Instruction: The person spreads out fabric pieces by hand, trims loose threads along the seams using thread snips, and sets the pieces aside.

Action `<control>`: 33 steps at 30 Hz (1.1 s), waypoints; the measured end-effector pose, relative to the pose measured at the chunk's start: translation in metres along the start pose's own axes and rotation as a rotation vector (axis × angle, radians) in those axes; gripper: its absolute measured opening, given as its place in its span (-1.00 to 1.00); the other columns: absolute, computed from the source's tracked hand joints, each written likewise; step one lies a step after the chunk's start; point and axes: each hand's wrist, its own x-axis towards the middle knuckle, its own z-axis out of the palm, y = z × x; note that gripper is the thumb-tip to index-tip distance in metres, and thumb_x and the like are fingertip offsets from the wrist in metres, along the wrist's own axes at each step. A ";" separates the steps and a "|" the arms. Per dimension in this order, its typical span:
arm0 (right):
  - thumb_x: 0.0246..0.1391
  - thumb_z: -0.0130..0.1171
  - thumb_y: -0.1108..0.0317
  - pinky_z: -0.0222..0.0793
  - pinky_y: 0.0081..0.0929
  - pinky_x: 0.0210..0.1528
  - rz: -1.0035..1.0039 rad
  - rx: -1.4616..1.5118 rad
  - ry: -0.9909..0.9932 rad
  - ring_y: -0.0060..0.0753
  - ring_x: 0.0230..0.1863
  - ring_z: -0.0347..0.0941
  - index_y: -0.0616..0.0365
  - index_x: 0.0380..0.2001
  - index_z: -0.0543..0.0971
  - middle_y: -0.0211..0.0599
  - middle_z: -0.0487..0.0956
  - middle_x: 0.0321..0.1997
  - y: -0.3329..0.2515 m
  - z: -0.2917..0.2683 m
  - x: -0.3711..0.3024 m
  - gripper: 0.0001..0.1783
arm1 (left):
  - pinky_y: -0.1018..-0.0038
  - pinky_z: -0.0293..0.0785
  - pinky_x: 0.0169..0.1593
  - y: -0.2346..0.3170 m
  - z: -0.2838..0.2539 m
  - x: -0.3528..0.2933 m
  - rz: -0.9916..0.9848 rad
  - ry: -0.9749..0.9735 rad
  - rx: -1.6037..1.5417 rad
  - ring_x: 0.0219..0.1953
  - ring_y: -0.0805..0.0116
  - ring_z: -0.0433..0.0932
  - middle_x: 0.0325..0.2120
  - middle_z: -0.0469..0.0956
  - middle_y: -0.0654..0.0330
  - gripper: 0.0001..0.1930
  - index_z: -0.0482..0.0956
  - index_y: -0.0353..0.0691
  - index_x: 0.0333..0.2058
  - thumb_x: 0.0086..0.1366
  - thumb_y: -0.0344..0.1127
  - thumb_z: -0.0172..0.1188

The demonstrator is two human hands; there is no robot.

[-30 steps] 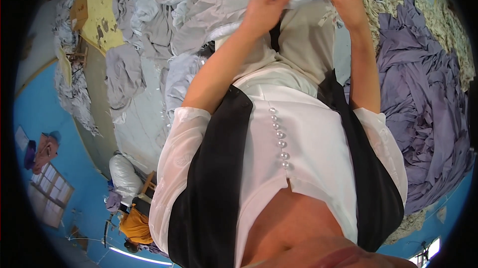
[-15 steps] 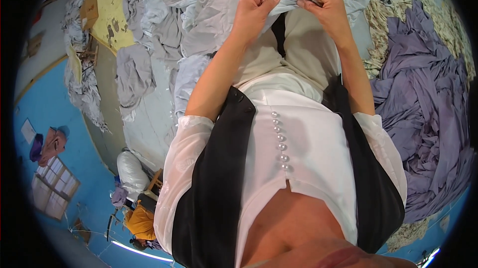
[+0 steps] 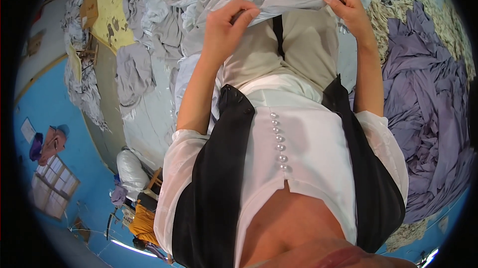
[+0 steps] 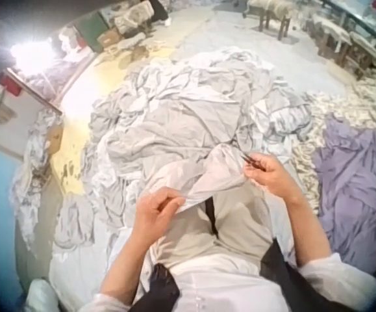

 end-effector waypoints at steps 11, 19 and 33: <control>0.16 0.17 0.31 0.20 -0.70 -0.35 -0.065 -0.383 0.242 -0.74 -0.42 0.25 0.24 -0.32 0.50 -0.55 0.50 -0.44 0.008 0.023 0.008 -0.81 | 0.49 0.39 -0.50 -0.039 0.013 -0.015 0.465 0.021 0.478 -0.55 0.32 0.50 -0.51 0.48 0.25 -0.83 0.60 -0.19 -0.33 0.07 -0.56 0.21; 0.06 0.20 0.51 0.35 -0.71 -0.20 -0.361 -0.454 0.038 -0.70 -0.31 0.47 0.20 -0.14 0.58 -0.51 0.60 -0.35 -0.003 0.073 -0.003 -0.75 | 0.61 0.26 -0.44 -0.016 0.014 -0.003 -0.170 0.000 -0.103 -0.52 0.65 0.35 -0.57 0.45 0.36 -0.83 0.57 -0.26 -0.39 0.24 -0.28 0.26; 0.19 0.05 0.43 0.30 -0.58 -0.29 -0.425 0.421 0.576 -0.68 -0.49 0.30 0.28 -0.04 0.53 -0.45 0.48 -0.41 -0.078 -0.138 0.005 -0.71 | 0.28 0.44 -0.27 -0.065 -0.006 -0.009 0.291 0.041 0.441 -0.35 -0.02 0.53 -0.40 0.58 0.06 -0.80 0.55 -0.29 -0.30 0.03 -0.43 0.24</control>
